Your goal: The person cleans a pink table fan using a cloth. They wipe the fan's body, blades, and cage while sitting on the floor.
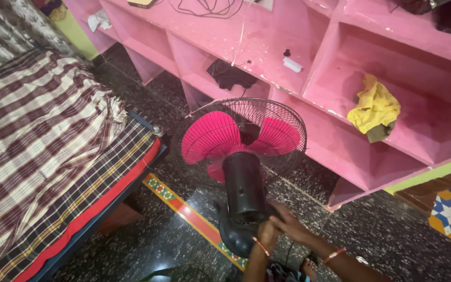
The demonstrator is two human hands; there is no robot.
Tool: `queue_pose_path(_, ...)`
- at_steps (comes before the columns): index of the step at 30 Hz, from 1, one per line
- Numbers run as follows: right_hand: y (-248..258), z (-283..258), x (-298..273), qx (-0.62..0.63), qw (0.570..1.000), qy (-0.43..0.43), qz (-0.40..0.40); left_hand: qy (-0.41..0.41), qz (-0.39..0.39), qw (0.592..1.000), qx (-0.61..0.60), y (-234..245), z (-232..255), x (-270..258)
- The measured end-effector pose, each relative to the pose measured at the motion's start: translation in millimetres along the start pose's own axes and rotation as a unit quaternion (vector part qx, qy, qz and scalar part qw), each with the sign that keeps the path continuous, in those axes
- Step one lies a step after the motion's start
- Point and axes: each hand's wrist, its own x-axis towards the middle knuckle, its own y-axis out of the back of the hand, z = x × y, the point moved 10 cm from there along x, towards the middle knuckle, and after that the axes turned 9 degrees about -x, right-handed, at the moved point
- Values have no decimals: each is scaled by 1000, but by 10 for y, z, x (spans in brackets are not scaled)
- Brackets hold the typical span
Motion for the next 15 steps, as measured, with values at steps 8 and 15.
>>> queue_pose_path(8, 1132, -530, -43, -88, 987, 113, 70, 36, -104, 992, 66, -1142, 70, -246)
queue_pose_path(15, 1907, -1796, 443, -101, 960, 148, 215, -354, 225, 712, 564, -1894, 2233, -1383)
